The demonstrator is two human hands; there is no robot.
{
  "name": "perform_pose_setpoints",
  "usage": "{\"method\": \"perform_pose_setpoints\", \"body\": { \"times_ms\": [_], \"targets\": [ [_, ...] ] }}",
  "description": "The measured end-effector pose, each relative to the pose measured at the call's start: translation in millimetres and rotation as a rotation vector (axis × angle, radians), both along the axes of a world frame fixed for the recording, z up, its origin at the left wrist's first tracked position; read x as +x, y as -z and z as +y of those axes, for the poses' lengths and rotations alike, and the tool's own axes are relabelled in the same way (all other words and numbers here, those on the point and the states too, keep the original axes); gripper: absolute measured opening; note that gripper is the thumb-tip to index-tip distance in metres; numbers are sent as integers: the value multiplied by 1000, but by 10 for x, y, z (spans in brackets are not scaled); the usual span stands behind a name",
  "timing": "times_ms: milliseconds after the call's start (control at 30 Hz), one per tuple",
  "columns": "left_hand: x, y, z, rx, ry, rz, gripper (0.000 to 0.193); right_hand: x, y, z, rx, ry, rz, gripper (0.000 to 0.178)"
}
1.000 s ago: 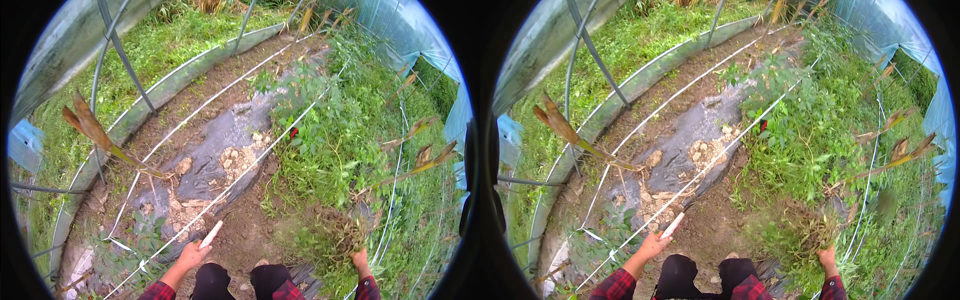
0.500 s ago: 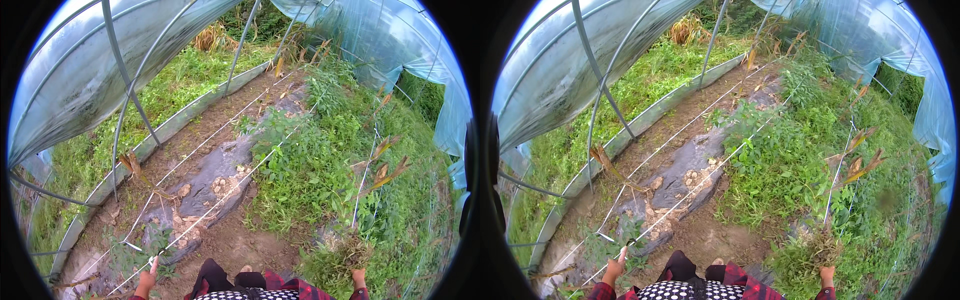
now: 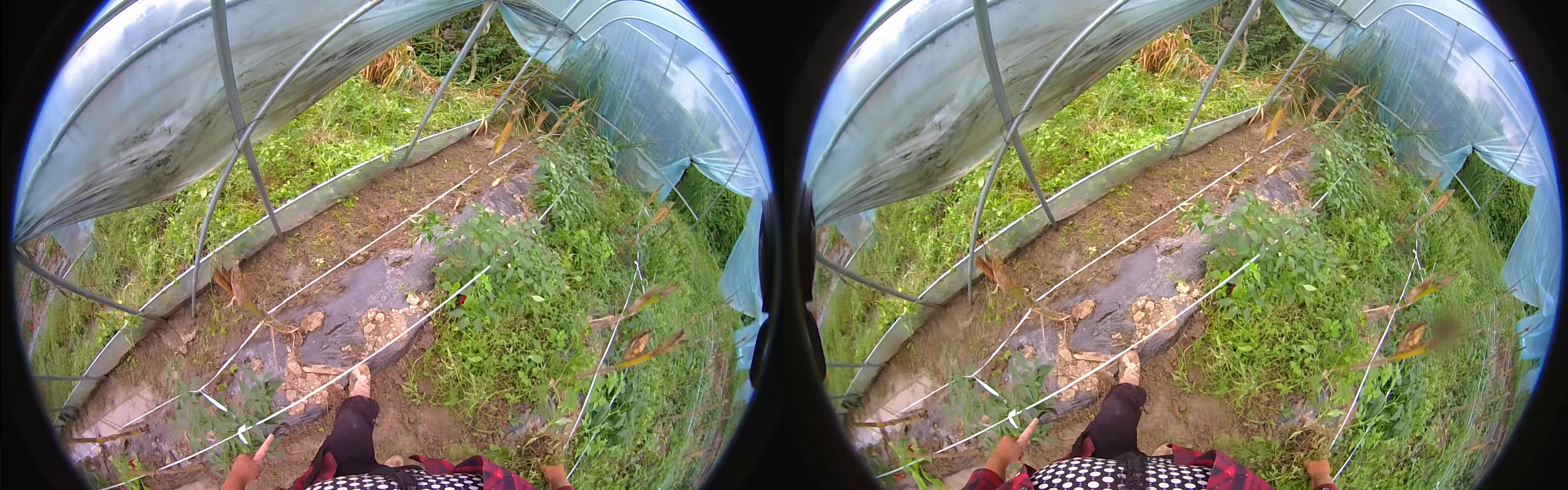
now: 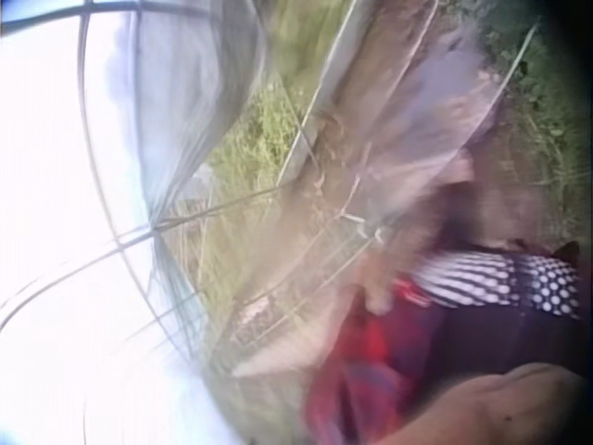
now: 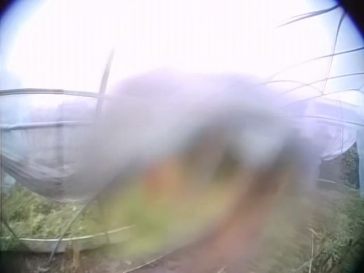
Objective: The person removes weeds from a greenhouse bed using a small hand hoe. They loosen the soil around the weeds, pull them out by hand, and gather the removed plants into a pile.
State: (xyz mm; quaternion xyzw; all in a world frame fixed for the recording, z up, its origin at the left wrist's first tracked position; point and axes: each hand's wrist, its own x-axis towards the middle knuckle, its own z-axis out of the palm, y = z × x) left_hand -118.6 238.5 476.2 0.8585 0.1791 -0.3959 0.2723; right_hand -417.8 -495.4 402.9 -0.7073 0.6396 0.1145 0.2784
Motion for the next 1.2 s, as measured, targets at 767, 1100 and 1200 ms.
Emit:
{"method": "perform_pose_setpoints", "body": {
  "times_ms": [767,1100,1200],
  "targets": [
    [2174,-186,-635,-49,-236,61,33,8696,-2361,2338,-111,-1803,-915,23],
    [1615,-216,-629,184,235,-74,38,2780,805,-522,540,-1497,599,28],
    [1858,-317,-1154,264,378,-155,38,1725,947,-935,302,-1542,508,26]
  ]
}}
